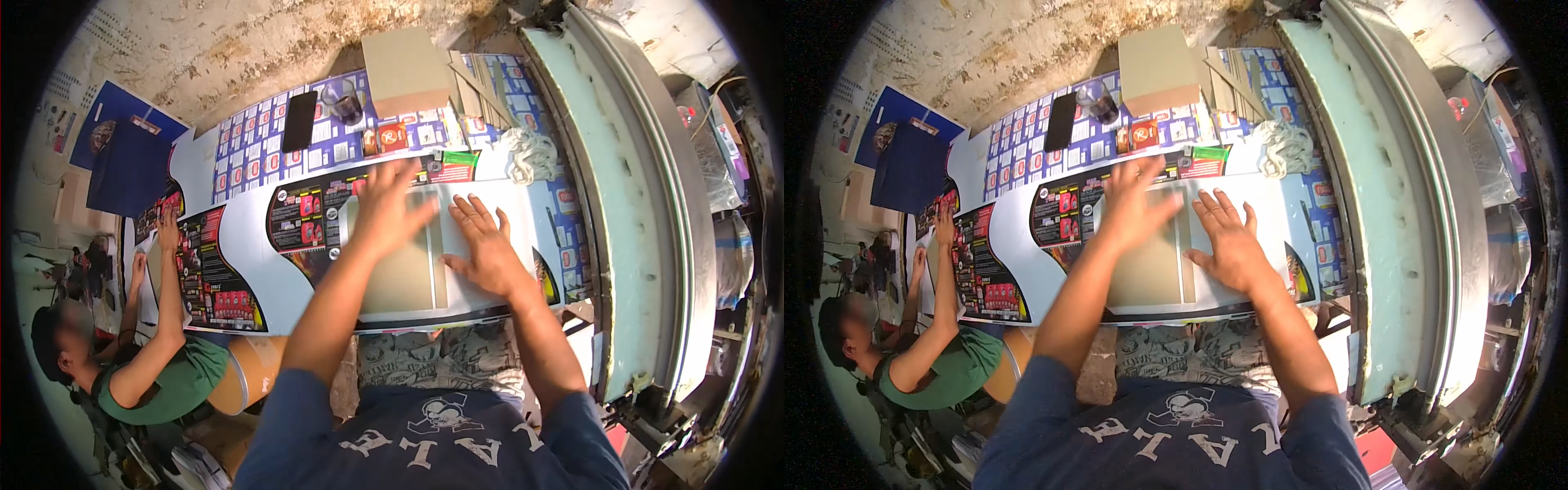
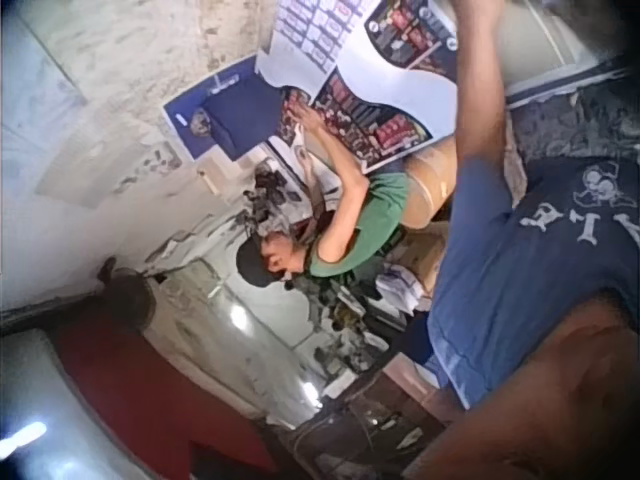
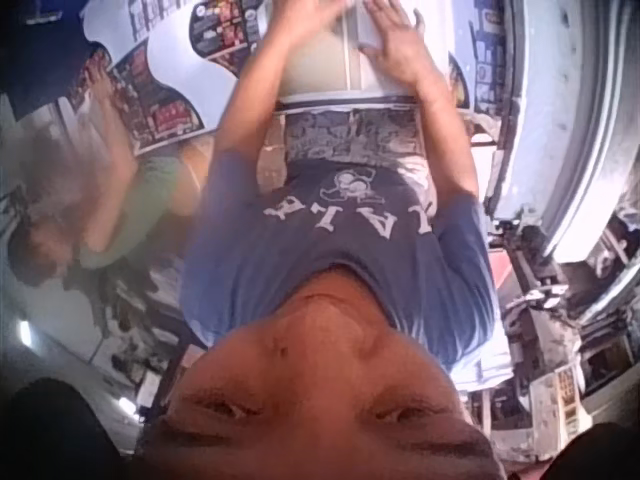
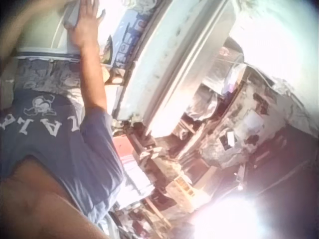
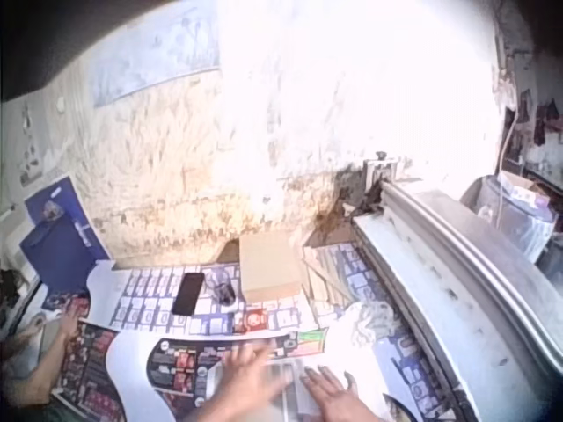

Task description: The person assembles book covers by placing cardboard panels onto an adhesive sheet and pressing them down by hand. They pass the assembled covers through a rolling machine to press the layers together.

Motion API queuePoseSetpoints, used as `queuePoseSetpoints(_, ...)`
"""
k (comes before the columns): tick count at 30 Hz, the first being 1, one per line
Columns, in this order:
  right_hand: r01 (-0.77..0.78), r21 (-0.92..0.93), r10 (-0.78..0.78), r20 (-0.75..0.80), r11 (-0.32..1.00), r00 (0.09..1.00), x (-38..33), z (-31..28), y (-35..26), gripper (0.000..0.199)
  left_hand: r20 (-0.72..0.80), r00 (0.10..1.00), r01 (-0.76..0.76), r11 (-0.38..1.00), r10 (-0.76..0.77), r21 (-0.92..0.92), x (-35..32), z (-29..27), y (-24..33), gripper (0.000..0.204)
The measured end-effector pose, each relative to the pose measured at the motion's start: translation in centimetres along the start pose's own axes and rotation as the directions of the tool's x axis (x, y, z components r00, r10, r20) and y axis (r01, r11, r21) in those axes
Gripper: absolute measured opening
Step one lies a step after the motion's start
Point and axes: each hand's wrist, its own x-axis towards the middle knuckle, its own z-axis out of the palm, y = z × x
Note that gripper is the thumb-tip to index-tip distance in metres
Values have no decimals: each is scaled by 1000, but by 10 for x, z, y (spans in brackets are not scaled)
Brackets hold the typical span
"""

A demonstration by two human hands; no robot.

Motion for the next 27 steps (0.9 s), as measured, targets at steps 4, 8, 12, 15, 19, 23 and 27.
queuePoseSetpoints(4,31,127,-18,-97,991,995,-23,-3,-14,74,-295,945,-31,937,141,349,121,10,-42,59)
queuePoseSetpoints(8,-71,188,87,-81,980,993,-65,-14,-5,69,-231,960,-23,862,161,506,149,14,-53,39)
queuePoseSetpoints(12,-138,250,172,-124,959,977,-89,-21,14,64,-144,956,-127,804,255,581,141,5,-52,25)
queuePoseSetpoints(15,-50,276,105,-186,960,977,-74,-20,13,60,-259,898,-153,803,357,575,145,5,-59,22)
queuePoseSetpoints(19,-9,405,91,-183,914,979,-58,-25,6,57,-309,853,-241,843,421,481,132,0,-37,17)
queuePoseSetpoints(23,-114,878,337,-57,466,940,-41,-19,34,58,-410,741,-428,844,532,323,71,-5,8,15)
queuePoseSetpoints(27,40,999,520,-51,31,853,-26,-40,49,56,-355,695,-564,780,625,269,-19,2,51,15)
